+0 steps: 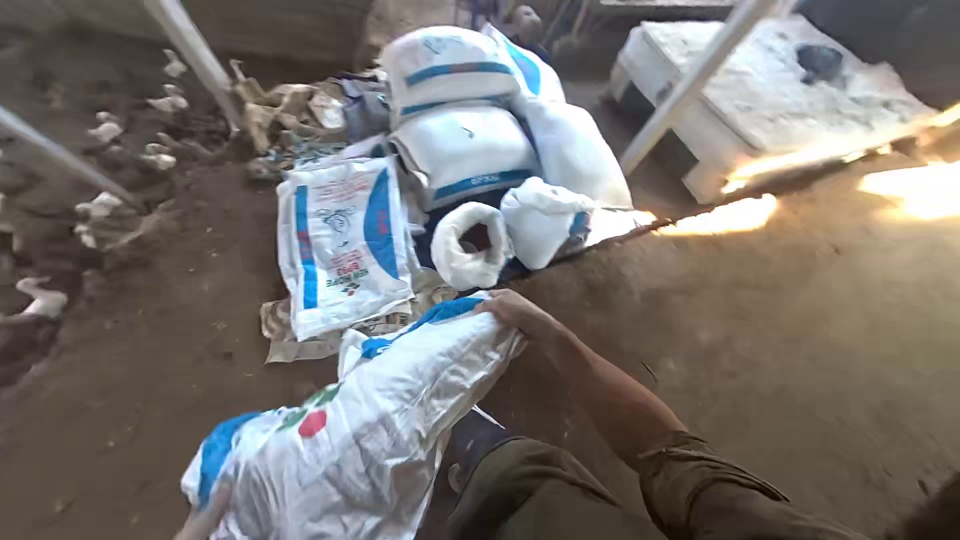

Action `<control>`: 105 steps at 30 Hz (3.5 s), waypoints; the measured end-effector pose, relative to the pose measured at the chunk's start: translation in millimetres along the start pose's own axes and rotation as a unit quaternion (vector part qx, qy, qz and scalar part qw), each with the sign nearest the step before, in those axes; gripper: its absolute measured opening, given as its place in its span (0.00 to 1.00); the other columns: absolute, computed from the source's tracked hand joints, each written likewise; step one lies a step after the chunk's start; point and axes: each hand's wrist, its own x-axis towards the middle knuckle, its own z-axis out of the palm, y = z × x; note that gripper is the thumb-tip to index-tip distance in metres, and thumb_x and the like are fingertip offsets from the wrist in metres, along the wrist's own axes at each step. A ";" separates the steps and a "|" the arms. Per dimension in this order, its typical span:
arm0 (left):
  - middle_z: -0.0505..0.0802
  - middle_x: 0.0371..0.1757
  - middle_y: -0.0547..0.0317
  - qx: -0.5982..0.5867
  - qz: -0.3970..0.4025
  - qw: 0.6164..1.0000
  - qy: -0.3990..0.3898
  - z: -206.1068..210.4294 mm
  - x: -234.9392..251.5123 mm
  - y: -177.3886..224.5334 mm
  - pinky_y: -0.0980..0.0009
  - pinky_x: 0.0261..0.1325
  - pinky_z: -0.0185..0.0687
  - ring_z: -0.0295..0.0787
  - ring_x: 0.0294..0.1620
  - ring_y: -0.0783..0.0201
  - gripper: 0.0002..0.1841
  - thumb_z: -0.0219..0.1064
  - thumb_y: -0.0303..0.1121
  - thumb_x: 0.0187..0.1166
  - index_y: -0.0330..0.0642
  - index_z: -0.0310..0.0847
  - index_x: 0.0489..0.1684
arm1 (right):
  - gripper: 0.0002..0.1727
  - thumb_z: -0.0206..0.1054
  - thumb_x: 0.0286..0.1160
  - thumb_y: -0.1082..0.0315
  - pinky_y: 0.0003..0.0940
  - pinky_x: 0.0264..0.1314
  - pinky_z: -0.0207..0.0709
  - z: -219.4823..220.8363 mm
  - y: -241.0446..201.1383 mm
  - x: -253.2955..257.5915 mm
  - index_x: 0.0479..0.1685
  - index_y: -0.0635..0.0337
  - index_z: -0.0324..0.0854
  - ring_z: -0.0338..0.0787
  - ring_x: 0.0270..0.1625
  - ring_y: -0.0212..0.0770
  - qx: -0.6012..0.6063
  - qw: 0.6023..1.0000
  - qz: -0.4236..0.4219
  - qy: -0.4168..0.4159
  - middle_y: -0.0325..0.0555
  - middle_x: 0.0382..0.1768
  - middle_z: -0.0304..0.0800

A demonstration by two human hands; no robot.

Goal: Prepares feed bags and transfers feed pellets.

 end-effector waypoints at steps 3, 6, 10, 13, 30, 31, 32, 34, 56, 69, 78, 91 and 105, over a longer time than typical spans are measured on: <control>0.91 0.43 0.80 0.038 0.097 0.992 -0.066 68.3 0.4 112.4 0.79 0.52 0.87 0.88 0.43 0.86 0.15 0.47 0.42 0.93 0.50 0.76 0.64 | 0.18 0.66 0.83 0.59 0.40 0.49 0.84 -85.1 39.5 -77.7 0.61 0.61 0.85 0.88 0.41 0.38 0.121 0.985 -0.028 0.122 0.49 0.43 0.91; 0.91 0.37 0.78 0.010 0.144 0.975 -0.167 177.7 18.6 204.0 0.86 0.38 0.85 0.87 0.35 0.87 0.11 0.51 0.37 0.92 0.50 0.79 0.57 | 0.20 0.60 0.88 0.55 0.45 0.54 0.84 -164.5 68.9 -126.8 0.65 0.59 0.83 0.89 0.47 0.40 0.119 0.950 -0.050 0.285 0.49 0.48 0.91; 0.92 0.39 0.72 0.002 0.172 0.913 -0.369 345.5 42.1 272.8 0.80 0.40 0.87 0.88 0.38 0.80 0.09 0.56 0.34 0.85 0.50 0.83 0.48 | 0.20 0.58 0.87 0.57 0.52 0.66 0.82 -288.8 127.0 -132.7 0.66 0.61 0.83 0.88 0.61 0.47 0.113 0.885 -0.056 0.447 0.54 0.59 0.89; 0.89 0.35 0.71 0.048 0.166 0.890 -0.423 487.1 39.2 320.6 0.79 0.38 0.84 0.85 0.35 0.79 0.07 0.56 0.32 0.83 0.49 0.80 0.46 | 0.22 0.55 0.89 0.57 0.49 0.64 0.84 -381.1 147.8 -155.3 0.72 0.60 0.79 0.89 0.60 0.44 0.137 0.832 -0.095 0.529 0.53 0.60 0.89; 0.73 0.84 0.49 0.207 0.019 0.728 -0.653 855.0 79.8 263.9 0.63 0.70 0.81 0.79 0.73 0.65 0.53 0.68 0.23 0.64 0.46 0.38 0.95 | 0.29 0.57 0.88 0.54 0.37 0.66 0.83 -438.5 330.1 -256.1 0.80 0.64 0.71 0.87 0.58 0.31 0.181 0.725 0.201 0.633 0.52 0.63 0.87; 0.78 0.80 0.50 0.237 -0.022 0.733 -0.638 856.1 101.7 229.1 0.61 0.64 0.85 0.83 0.68 0.64 0.52 0.69 0.22 0.61 0.49 0.44 0.94 | 0.29 0.57 0.88 0.52 0.43 0.59 0.85 -415.0 356.9 -236.3 0.79 0.62 0.72 0.89 0.52 0.35 0.213 0.732 0.254 0.595 0.53 0.58 0.88; 0.79 0.78 0.48 0.283 -0.054 0.727 -0.623 857.4 125.4 193.6 0.58 0.61 0.85 0.84 0.65 0.61 0.51 0.69 0.21 0.62 0.51 0.45 0.93 | 0.29 0.58 0.88 0.50 0.51 0.53 0.86 -392.0 380.5 -214.1 0.78 0.63 0.73 0.90 0.48 0.43 0.240 0.737 0.304 0.553 0.58 0.54 0.89; 0.76 0.81 0.43 0.374 -0.106 0.713 -0.584 862.5 172.1 127.4 0.53 0.66 0.81 0.81 0.70 0.55 0.51 0.67 0.18 0.66 0.51 0.42 0.94 | 0.30 0.60 0.87 0.47 0.65 0.56 0.83 -355.5 428.9 -163.0 0.73 0.66 0.77 0.91 0.51 0.59 0.288 0.735 0.384 0.479 0.67 0.54 0.89; 0.76 0.75 0.24 0.369 -0.114 0.922 0.026 701.6 533.2 -141.5 0.46 0.77 0.75 0.76 0.76 0.36 0.50 0.79 0.52 0.71 0.26 0.55 0.84 | 0.31 0.66 0.79 0.66 0.63 0.85 0.64 -218.2 466.7 358.2 0.80 0.73 0.70 0.70 0.83 0.71 -0.022 0.875 0.320 0.362 0.78 0.78 0.70; 0.92 0.41 0.53 -0.146 -0.269 0.944 0.125 721.1 664.5 -112.3 0.61 0.45 0.92 0.93 0.41 0.63 0.10 0.54 0.28 0.88 0.34 0.78 0.56 | 0.30 0.66 0.81 0.67 0.63 0.83 0.65 -175.4 268.3 900.0 0.79 0.76 0.68 0.71 0.84 0.67 -0.230 0.949 0.214 -0.020 0.74 0.79 0.71; 0.97 0.39 0.64 -0.318 -0.307 0.897 -0.030 704.8 637.0 -54.5 0.68 0.47 0.94 0.96 0.43 0.71 0.21 0.41 0.41 0.92 0.51 0.84 0.47 | 0.25 0.61 0.82 0.70 0.60 0.70 0.78 -226.2 284.3 889.4 0.77 0.69 0.68 0.85 0.69 0.64 -0.282 0.942 0.145 0.108 0.70 0.66 0.82; 0.97 0.50 0.76 -0.322 -0.122 0.934 -0.092 695.4 594.0 -71.2 0.83 0.64 0.82 0.90 0.57 0.85 0.17 0.52 0.36 0.92 0.54 0.93 0.53 | 0.20 0.64 0.84 0.60 0.69 0.64 0.76 -252.9 220.4 911.2 0.61 0.69 0.85 0.86 0.66 0.70 -0.460 0.887 -0.044 -0.001 0.70 0.60 0.88; 0.94 0.32 0.76 -0.175 -0.080 0.981 0.016 699.0 590.9 -56.5 0.90 0.56 0.78 0.88 0.45 0.93 0.15 0.49 0.17 0.84 0.32 0.81 0.30 | 0.30 0.63 0.88 0.59 0.57 0.91 0.51 -236.0 254.0 884.0 0.76 0.79 0.72 0.65 0.87 0.69 -0.377 0.883 0.138 -0.243 0.75 0.81 0.69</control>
